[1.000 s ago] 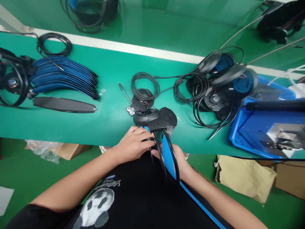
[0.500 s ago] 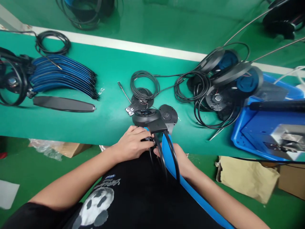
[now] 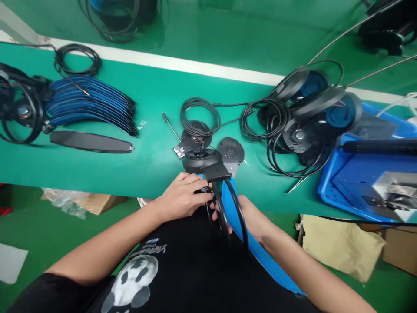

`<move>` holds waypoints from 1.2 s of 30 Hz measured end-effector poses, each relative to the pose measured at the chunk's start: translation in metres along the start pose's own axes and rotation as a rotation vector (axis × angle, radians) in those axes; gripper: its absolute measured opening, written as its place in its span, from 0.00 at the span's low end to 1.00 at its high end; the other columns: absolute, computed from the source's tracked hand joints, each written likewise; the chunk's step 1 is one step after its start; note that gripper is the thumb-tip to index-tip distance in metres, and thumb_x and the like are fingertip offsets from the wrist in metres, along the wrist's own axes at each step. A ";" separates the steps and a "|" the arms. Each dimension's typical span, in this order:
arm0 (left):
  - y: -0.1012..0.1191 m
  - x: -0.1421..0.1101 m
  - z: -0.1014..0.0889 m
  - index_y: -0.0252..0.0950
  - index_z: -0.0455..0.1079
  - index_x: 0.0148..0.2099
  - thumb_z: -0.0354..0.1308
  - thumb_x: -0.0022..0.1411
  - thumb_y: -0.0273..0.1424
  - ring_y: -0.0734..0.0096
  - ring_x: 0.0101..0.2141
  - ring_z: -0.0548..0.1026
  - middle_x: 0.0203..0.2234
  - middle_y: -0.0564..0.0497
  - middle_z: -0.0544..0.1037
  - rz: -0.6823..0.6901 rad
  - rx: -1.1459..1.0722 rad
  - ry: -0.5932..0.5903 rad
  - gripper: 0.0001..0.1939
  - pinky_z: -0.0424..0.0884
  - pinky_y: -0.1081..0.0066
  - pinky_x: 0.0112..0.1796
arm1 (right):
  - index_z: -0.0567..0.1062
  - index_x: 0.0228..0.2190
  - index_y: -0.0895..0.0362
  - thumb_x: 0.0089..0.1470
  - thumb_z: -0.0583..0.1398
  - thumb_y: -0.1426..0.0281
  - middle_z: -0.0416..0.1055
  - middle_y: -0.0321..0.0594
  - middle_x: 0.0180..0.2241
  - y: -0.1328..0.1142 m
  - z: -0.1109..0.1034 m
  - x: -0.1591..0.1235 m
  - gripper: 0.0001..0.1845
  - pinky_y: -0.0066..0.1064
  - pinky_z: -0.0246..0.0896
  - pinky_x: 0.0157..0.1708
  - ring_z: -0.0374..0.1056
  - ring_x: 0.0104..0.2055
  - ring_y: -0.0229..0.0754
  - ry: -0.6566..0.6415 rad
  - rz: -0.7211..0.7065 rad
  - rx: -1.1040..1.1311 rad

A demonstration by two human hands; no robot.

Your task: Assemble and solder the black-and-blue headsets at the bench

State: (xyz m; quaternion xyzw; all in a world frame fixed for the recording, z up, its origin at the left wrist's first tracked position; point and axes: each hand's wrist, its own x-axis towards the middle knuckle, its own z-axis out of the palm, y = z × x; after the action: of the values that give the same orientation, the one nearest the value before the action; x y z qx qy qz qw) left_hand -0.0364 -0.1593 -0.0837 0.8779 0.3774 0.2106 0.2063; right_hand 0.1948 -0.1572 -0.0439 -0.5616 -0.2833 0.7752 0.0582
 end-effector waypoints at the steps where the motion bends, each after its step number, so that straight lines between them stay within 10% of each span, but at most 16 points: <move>1: 0.000 0.000 0.001 0.46 0.79 0.45 0.59 0.71 0.31 0.63 0.49 0.74 0.50 0.52 0.81 -0.002 -0.001 0.003 0.08 0.57 0.63 0.46 | 0.78 0.26 0.59 0.45 0.70 0.58 0.76 0.39 0.24 0.002 -0.003 -0.002 0.16 0.28 0.61 0.22 0.67 0.24 0.38 0.047 -0.026 -0.033; 10: 0.001 -0.004 -0.010 0.41 0.75 0.55 0.57 0.72 0.32 0.60 0.52 0.76 0.49 0.48 0.83 -0.030 -0.161 0.007 0.13 0.63 0.59 0.55 | 0.78 0.48 0.55 0.49 0.73 0.60 0.76 0.36 0.28 0.001 -0.025 0.001 0.26 0.27 0.68 0.24 0.70 0.25 0.37 0.359 -0.244 0.457; 22: 0.009 -0.007 -0.025 0.33 0.75 0.55 0.54 0.64 0.24 0.50 0.53 0.73 0.45 0.41 0.81 -0.077 0.172 -0.014 0.19 0.69 0.50 0.57 | 0.73 0.26 0.57 0.46 0.76 0.63 0.68 0.32 0.19 0.007 -0.030 -0.026 0.18 0.22 0.61 0.20 0.62 0.19 0.31 0.076 -0.089 0.511; 36: 0.021 0.028 0.003 0.36 0.78 0.45 0.55 0.69 0.31 0.53 0.47 0.75 0.43 0.41 0.80 -0.167 0.082 0.241 0.10 0.73 0.54 0.47 | 0.73 0.35 0.56 0.45 0.76 0.56 0.75 0.35 0.22 0.012 0.003 -0.045 0.25 0.21 0.62 0.15 0.65 0.16 0.33 -0.143 -0.028 0.491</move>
State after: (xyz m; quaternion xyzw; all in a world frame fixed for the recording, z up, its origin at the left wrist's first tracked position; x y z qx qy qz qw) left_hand -0.0055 -0.1522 -0.0693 0.8196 0.4793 0.2808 0.1403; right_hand 0.2112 -0.1867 -0.0113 -0.4706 -0.0977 0.8575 0.1836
